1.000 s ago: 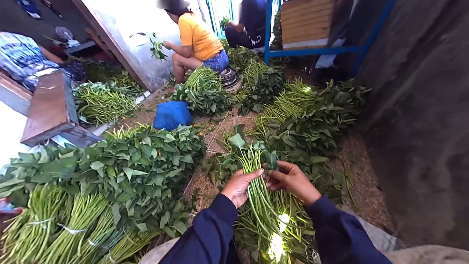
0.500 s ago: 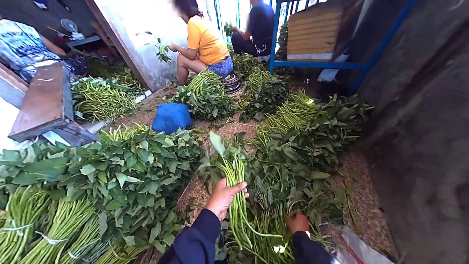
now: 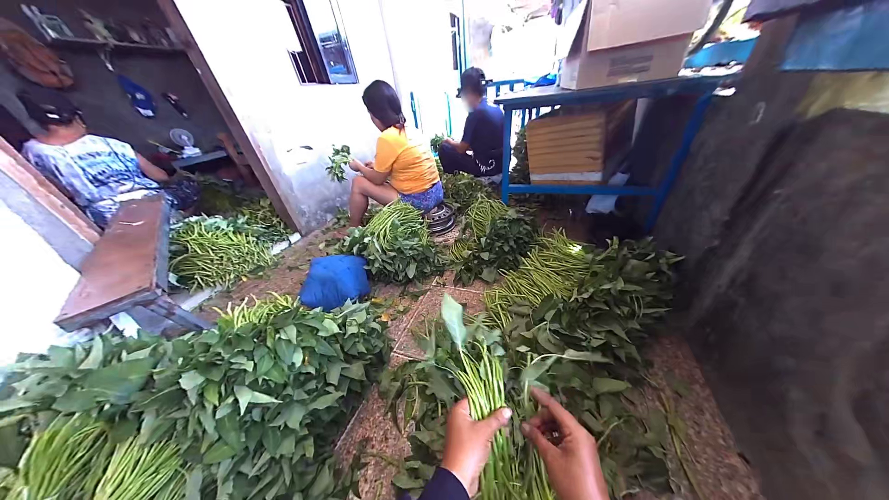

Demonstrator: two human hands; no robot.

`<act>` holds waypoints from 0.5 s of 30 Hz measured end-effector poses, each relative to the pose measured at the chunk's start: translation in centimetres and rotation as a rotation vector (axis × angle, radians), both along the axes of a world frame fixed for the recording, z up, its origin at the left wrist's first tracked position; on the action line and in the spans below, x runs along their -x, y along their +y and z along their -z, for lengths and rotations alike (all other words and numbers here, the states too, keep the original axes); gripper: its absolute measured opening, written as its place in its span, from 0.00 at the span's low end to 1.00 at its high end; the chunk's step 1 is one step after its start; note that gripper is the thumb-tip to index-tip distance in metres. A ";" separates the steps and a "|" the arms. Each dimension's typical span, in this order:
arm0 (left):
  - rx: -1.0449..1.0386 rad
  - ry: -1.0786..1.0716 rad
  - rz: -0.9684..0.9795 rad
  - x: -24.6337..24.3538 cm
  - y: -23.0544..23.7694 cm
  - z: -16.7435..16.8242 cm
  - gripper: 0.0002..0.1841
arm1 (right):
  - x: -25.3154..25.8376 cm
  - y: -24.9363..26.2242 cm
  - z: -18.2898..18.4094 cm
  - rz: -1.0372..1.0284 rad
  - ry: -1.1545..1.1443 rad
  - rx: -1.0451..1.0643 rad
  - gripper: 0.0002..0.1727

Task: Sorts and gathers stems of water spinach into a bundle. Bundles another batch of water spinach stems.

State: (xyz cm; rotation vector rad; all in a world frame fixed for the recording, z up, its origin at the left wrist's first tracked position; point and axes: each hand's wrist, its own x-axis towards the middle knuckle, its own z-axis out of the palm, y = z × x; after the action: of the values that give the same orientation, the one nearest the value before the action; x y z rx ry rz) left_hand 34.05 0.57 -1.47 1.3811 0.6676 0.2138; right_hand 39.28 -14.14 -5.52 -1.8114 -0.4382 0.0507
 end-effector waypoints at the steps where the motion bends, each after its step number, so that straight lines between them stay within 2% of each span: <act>1: 0.041 0.002 0.015 0.2 -0.2 -0.1 0.14 | 0.5 0.5 -0.3 -0.063 0.013 -0.007 0.33; 5: 0.180 0.063 0.075 0.9 0.3 -0.3 0.15 | -0.1 0.1 -0.5 -0.342 0.166 -0.027 0.34; 7: 0.187 0.097 0.130 1.3 0.9 -0.7 0.17 | -1.2 -0.7 -1.0 -0.497 0.283 -0.079 0.31; 8: 0.180 0.110 0.156 1.6 1.1 -1.0 0.18 | -1.5 -0.9 -1.2 -0.509 0.321 -0.102 0.28; 12: 0.173 0.113 0.216 2.0 1.8 -1.6 0.18 | -1.1 1.0 -2.4 -0.264 0.444 -0.258 0.08; 15: 0.251 0.095 0.178 2.2 2.5 -2.2 0.12 | -1.4 2.5 -2.1 -0.219 0.578 -0.299 0.09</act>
State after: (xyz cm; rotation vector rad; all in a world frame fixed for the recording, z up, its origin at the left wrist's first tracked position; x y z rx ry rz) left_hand 31.81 3.05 0.74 1.2059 0.6233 -0.0764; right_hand 40.63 -11.66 -3.39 -1.3686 -0.2105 0.6129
